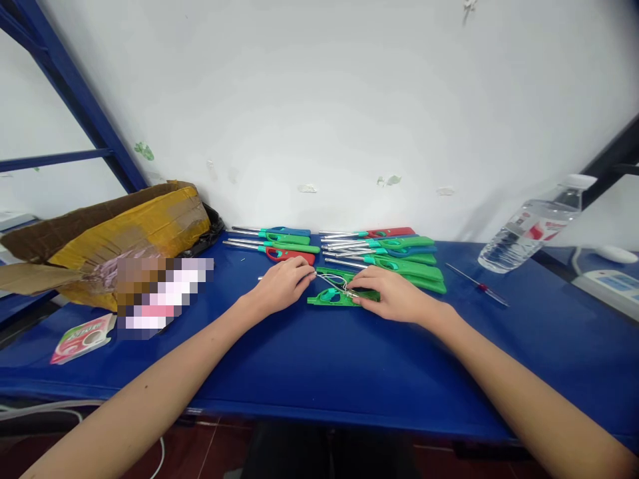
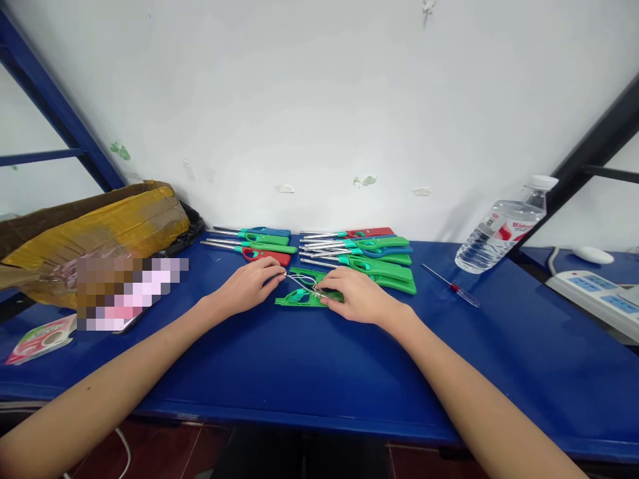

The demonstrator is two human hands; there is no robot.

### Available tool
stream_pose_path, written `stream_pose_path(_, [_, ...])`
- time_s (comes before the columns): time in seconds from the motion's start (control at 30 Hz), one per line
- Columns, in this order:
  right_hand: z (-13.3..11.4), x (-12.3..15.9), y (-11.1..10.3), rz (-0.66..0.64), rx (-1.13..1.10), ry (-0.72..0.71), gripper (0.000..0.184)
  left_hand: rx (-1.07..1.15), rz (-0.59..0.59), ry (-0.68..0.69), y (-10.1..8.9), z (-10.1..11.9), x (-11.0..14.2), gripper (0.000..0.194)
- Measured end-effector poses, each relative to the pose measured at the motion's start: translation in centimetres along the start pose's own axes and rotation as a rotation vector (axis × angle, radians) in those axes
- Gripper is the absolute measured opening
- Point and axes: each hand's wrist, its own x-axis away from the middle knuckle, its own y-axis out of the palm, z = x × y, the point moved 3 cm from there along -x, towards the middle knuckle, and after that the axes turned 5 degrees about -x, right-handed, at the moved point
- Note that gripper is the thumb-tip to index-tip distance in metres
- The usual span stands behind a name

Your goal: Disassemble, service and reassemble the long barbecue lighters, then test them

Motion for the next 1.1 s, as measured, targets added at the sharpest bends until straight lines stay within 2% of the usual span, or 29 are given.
stream_pose_path(0.23, [-0.1,-0.1,-0.1,-0.015,0.037,0.058,0.025,0.000,0.012,0.003,-0.1,0.1,0.0,0.031])
stream_pose_path(0.43, [0.4,0.0,-0.5,0.157,0.112,0.065,0.029,0.011,0.054,-0.037,-0.4,0.3,-0.2,0.029])
stream_pose_path(0.6, [1.1,0.0,0.1,0.199,0.158,0.110,0.028,-0.009,0.034,-0.083,0.3,0.1,-0.3,0.026])
stream_pose_path(0.8, [1.6,0.0,1.1,0.116,0.174,0.167,0.029,-0.026,0.030,-0.109,1.0,-0.1,-0.3,0.025])
stream_pose_path(0.97, [1.7,0.0,1.4,0.060,0.133,0.135,0.032,-0.014,0.027,-0.079,1.3,0.0,-0.2,0.022])
stream_pose_path(1.1, [1.6,0.0,1.5,0.036,0.128,0.128,0.033,-0.014,0.071,-0.080,0.9,0.3,-0.2,0.021])
